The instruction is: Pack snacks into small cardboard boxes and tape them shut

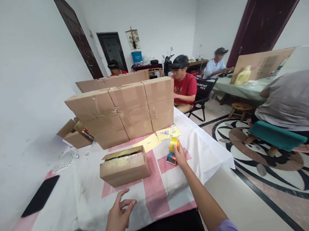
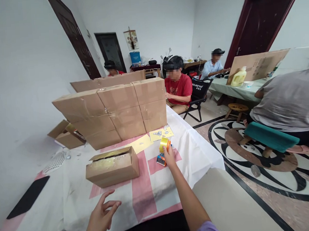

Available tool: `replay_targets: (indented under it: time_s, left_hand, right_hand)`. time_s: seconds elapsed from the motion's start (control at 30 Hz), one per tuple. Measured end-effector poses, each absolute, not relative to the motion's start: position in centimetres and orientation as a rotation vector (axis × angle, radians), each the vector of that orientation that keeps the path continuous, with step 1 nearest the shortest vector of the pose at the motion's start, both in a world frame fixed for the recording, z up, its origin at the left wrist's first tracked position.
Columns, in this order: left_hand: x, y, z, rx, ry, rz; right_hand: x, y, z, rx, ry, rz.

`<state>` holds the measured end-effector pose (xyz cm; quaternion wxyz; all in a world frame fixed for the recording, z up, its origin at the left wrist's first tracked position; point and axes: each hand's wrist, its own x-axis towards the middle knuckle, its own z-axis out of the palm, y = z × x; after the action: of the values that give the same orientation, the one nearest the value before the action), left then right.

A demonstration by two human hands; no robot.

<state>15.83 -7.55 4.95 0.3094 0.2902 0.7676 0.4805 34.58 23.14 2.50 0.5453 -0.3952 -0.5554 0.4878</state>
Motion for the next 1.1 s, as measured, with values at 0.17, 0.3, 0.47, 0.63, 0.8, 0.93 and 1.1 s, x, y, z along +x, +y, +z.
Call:
replay_targets:
  time_s: [0.17,0.3,0.47,0.63,0.8,0.93,1.1]
  left_hand:
    - [15.2,-6.7,4.1,0.780,1.994,1.285]
    - [15.2,-5.7,3.8,0.798,1.918,1.274]
    - [16.3,-4.8,4.5,0.845,1.849,1.281]
    - [17.5,-4.5,6.0,0.855,1.833,1.282]
    - [17.7,-4.5,6.9,0.854,1.897,1.276]
    - [16.2,-4.8,7.4,0.983,2.193,1.095]
    - [11.8,-4.6,9.2,1.268,2.579,1.102]
  right_hand:
    - [36.1,23.5,2.6,-1.069,-1.323,1.011]
    - [37.2,20.8,4.3,-1.114,-1.302,0.802]
    - [36.0,12.5,7.6,-0.595,-1.931,1.006]
    - [34.0,7.8,9.5,-0.439,-2.442,0.957]
    - [32.8,7.8,10.0,-0.388,-2.586,0.746]
    - [32.5,8.7,12.1,-0.396,-2.462,0.737]
    - [32.2,11.5,16.3,-0.494,-2.033,1.050]
